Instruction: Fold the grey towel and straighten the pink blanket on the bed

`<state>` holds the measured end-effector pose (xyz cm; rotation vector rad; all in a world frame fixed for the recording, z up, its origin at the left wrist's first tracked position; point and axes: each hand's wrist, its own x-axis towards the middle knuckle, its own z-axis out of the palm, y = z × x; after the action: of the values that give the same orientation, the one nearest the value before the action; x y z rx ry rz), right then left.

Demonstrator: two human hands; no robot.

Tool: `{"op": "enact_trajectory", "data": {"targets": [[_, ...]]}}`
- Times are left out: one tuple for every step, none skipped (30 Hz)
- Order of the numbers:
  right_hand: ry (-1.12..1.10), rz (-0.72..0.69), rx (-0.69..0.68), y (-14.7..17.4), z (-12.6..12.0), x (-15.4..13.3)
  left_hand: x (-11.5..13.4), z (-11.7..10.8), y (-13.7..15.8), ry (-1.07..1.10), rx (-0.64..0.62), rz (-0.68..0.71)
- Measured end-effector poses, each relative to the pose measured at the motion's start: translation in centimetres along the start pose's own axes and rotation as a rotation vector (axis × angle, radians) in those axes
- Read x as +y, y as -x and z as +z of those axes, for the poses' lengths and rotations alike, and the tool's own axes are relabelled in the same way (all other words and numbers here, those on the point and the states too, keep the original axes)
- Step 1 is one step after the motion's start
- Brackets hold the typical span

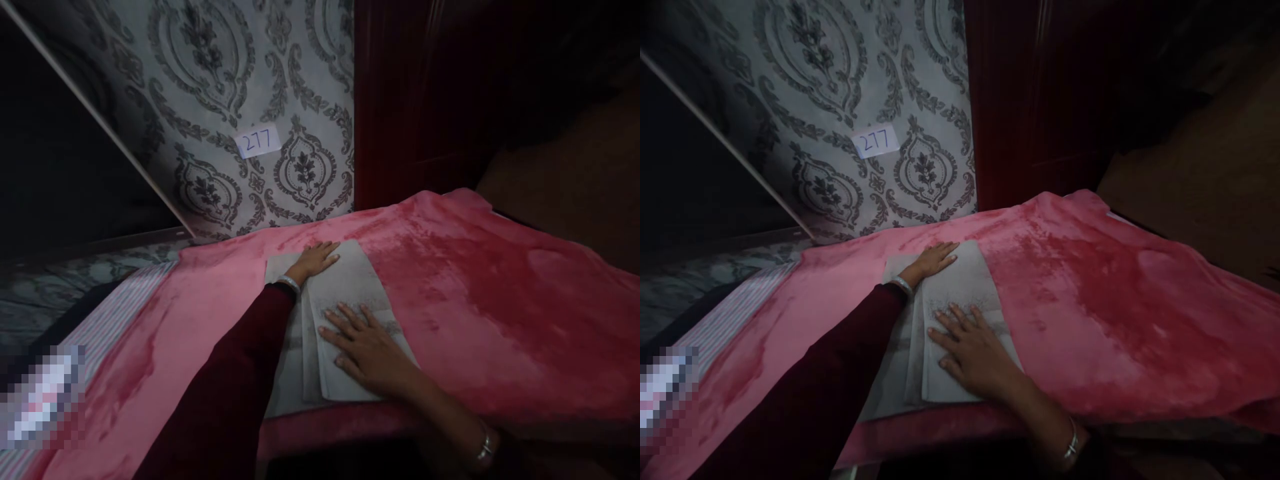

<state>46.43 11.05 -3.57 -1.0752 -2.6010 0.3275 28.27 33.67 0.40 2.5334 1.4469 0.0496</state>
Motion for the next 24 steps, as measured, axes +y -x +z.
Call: {"op": "enact_trajectory", "data": {"targets": [[0.026, 0.005, -0.013, 0.0, -0.1, 0.0, 0.4, -0.1, 0.1, -0.029, -0.004, -0.01], [0.05, 0.009, -0.023, 0.0, -0.2, -0.1, 0.9, -0.3, 0.2, -0.064, 0.0, -0.03], [0.072, 0.012, -0.028, 0.0, -0.3, -0.1, 1.4, -0.4, 0.4, -0.104, 0.015, -0.052], [0.088, 0.013, -0.031, 0.0, -0.4, -0.1, 2.0, -0.6, 0.7, -0.142, 0.039, -0.066], [0.098, 0.013, -0.034, 0.0, -0.6, -0.2, 2.5, -0.7, 1.1, -0.172, 0.068, -0.056], [0.101, 0.013, -0.036, -0.1, -0.8, -0.2, 3.0, -0.8, 1.6, -0.185, 0.094, -0.017], [0.098, 0.008, -0.041, -0.3, -1.0, -0.4, 3.4, -0.8, 2.3, -0.181, 0.105, 0.048], [0.09, -0.001, -0.048, -0.5, -1.2, -0.6, 3.8, -0.7, 3.1, -0.162, 0.097, 0.127], [0.079, -0.014, -0.056, -0.8, -1.3, -0.8, 4.0, -0.5, 3.9, -0.136, 0.07, 0.2], [0.069, -0.034, -0.067, -1.1, -1.3, -1.1, 4.1, -0.2, 4.8, -0.11, 0.033, 0.253], [0.06, -0.057, -0.077, -1.4, -1.3, -1.5, 4.2, 0.2, 5.6, -0.089, 0.0, 0.279], [0.053, -0.08, -0.089, -1.6, -1.1, -1.8, 4.1, 0.6, 6.4, -0.076, -0.02, 0.278], [0.048, -0.099, -0.099, -1.8, -0.8, -2.2, 4.0, 1.0, 7.0, -0.067, -0.023, 0.264], [0.046, -0.112, -0.106, -1.8, -0.5, -2.5, 3.9, 1.4, 7.4, -0.062, -0.014, 0.247], [0.043, -0.12, -0.107, -1.7, -0.1, -2.8, 3.8, 1.7, 7.7, -0.058, 0.0, 0.235], [0.038, -0.126, -0.104, -1.4, 0.2, -3.0, 3.6, 1.9, 7.8, -0.056, 0.016, 0.233], [0.03, -0.131, -0.098, -1.1, 0.5, -3.2, 3.4, 2.0, 7.8, -0.054, 0.026, 0.243], [0.021, -0.136, -0.094, -0.7, 0.7, -3.4, 3.2, 2.1, 7.6, -0.053, 0.026, 0.26], [0.01, -0.139, -0.09, -0.4, 0.9, -3.6, 2.9, 2.0, 7.4, -0.055, 0.02, 0.276], [-0.001, -0.139, -0.086, 0.0, 0.9, -3.8, 2.5, 1.9, 7.0, -0.059, 0.011, 0.281], [-0.01, -0.134, -0.084, 0.3, 1.0, -3.9, 2.1, 1.7, 6.6, -0.065, 0.002, 0.268], [-0.017, -0.126, -0.084, 0.4, 1.0, -4.0, 1.6, 1.4, 6.0, -0.073, -0.002, 0.235], [-0.024, -0.117, -0.086, 0.5, 1.0, -4.1, 1.1, 1.2, 5.5, -0.08, 0.0, 0.185], [-0.031, -0.11, -0.09, 0.6, 0.9, -4.1, 0.6, 0.9, 4.9, -0.086, 0.009, 0.126]]}}
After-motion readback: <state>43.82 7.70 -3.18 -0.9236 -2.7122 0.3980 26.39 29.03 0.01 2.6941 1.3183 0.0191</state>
